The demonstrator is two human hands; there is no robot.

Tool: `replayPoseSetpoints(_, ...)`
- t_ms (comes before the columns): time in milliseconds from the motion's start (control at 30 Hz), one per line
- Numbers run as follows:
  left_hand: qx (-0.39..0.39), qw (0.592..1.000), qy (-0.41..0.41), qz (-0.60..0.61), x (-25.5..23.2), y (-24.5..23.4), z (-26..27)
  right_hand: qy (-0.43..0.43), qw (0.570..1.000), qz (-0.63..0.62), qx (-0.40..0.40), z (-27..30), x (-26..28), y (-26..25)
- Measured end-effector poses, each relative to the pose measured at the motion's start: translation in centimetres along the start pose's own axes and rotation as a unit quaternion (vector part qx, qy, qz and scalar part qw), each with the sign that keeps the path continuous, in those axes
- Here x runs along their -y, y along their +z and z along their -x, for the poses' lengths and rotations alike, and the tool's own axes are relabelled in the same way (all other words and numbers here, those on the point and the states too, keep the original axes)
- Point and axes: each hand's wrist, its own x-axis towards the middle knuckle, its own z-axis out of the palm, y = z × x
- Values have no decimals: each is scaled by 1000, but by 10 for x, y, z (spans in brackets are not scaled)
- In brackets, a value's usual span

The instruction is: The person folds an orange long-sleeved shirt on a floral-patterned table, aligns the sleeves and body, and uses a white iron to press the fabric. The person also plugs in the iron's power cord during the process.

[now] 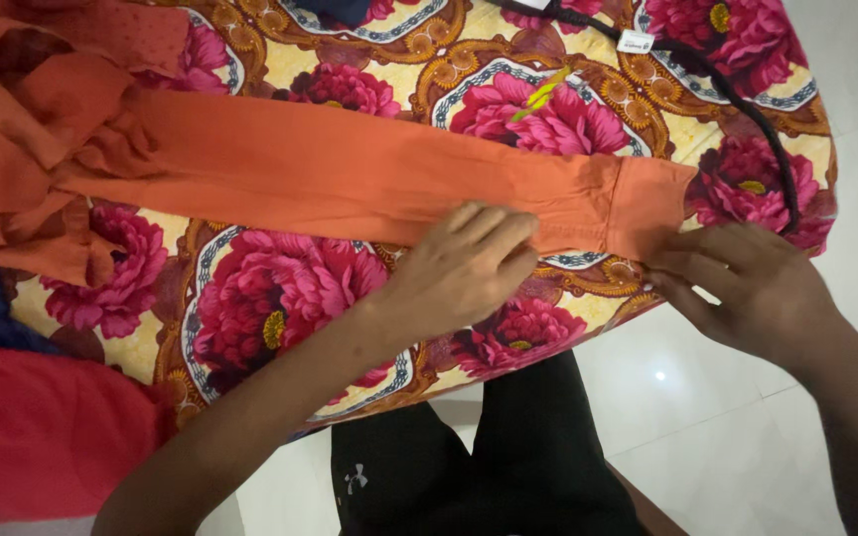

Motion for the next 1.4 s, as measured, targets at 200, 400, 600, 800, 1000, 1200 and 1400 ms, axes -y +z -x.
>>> replayPoseSetpoints(200, -26, 998, -10, 62, -9, 15, -7, 82, 989, -93, -85, -27, -22, 5)
replayPoseSetpoints(400, -27, 995, 12, 96, -17, 25, -13, 88, 992, -65, -62, -70, -29, 17)
replayPoseSetpoints(600, -9, 994, 22, 109, -16, 25, -9, 149, 979, -137, -36, -62, -45, 35)
replayPoseSetpoints(800, -20, 992, 18, 121, -19, 24, -10, 169, 970, -166, -61, -50, -56, 46)
replayPoseSetpoints(1000, -1, 994, 21, 108, -18, 23, -11, 184, 966, -157, -87, -49, -52, 49)
replayPoseSetpoints(1200, -17, 995, 17, 95, -20, 30, -7, 189, 963, -163, -101, -46, -54, 53)
replayPoseSetpoints(1400, -36, 997, 27, 69, -22, 37, -6, 183, 970, -141, -73, -41, -58, 51)
